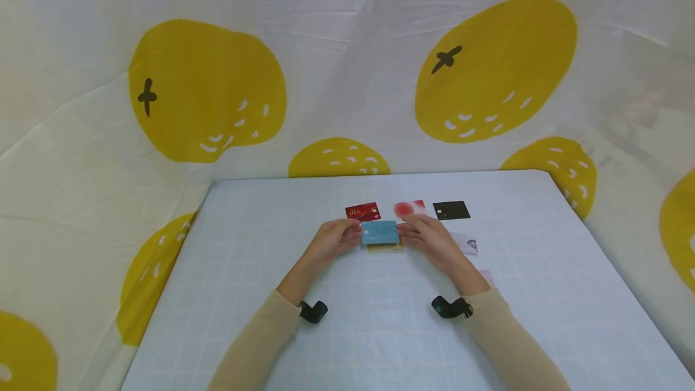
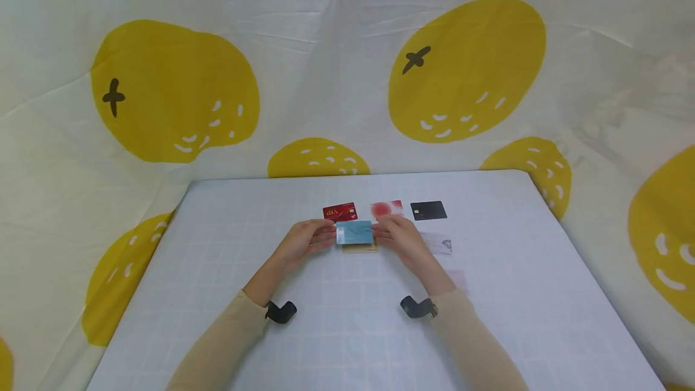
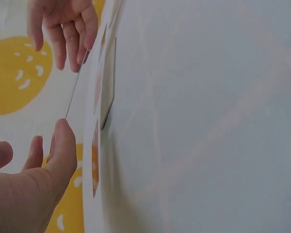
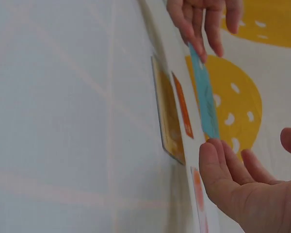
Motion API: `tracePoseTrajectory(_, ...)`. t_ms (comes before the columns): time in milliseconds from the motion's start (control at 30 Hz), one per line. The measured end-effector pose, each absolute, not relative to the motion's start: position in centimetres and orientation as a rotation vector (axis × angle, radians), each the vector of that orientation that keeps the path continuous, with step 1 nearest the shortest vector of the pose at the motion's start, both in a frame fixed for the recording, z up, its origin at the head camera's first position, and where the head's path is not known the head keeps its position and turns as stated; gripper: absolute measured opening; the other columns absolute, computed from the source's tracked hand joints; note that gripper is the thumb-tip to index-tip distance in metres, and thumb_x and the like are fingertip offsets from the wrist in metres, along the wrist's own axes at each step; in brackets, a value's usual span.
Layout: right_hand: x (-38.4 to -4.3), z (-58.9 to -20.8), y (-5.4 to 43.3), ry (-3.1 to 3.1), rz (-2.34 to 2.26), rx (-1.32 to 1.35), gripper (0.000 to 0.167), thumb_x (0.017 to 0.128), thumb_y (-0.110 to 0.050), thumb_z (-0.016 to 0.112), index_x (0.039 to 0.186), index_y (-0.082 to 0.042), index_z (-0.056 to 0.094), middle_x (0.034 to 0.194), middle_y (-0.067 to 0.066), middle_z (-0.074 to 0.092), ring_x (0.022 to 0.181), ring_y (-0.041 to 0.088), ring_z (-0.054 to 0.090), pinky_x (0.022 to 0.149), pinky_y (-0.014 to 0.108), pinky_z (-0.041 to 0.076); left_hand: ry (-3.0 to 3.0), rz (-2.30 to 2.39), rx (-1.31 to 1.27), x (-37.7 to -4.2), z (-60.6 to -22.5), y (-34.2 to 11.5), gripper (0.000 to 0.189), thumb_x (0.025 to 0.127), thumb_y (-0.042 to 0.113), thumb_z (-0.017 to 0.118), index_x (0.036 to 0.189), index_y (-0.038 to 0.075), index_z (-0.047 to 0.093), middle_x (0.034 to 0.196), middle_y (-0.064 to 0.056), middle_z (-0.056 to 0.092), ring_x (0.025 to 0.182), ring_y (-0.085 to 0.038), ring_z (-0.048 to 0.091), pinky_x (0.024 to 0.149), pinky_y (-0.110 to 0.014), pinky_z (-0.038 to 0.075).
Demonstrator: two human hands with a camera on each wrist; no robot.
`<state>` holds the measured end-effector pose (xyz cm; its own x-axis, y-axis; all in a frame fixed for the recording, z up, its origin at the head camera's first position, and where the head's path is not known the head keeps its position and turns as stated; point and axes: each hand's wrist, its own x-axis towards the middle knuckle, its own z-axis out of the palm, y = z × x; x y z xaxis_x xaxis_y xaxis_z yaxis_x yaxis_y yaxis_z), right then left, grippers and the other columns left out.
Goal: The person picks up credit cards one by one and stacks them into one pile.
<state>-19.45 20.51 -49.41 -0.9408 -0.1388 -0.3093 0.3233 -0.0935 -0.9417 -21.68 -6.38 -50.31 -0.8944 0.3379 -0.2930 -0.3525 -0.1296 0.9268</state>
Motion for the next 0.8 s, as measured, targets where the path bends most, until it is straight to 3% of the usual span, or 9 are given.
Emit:
tracePoseTrajectory(300,-19.0,-50.1,21.3,1.919,-2.044,0.245,0.051,0.105,-0.031,0.053,0.144,0.002,0.044,0.137,0.022,0.055,0.121,0.031,0.058,0.098,0.036,0.049,1.687,2.028,-0.084,-21.3,-50.8,-5.3,0.036,0.104,0.026,0.056,0.126,-0.001,0.062,0.12,-0.014,0.066,0.109,-0.027,0.066,0.091,-0.036,0.053)
tracePoseTrajectory(800,-18.6,-50.4,21.6,1.929,-2.016,0.248,0.047,0.107,-0.027,0.049,0.142,0.003,0.045,0.136,0.023,0.056,0.121,0.032,0.059,0.098,0.039,0.048,1.728,1.946,-0.09,-21.4,-51.9,-4.8,0.039,0.105,0.029,0.053,0.13,0.001,0.06,0.12,-0.014,0.066,0.11,-0.026,0.065,0.092,-0.037,0.053)
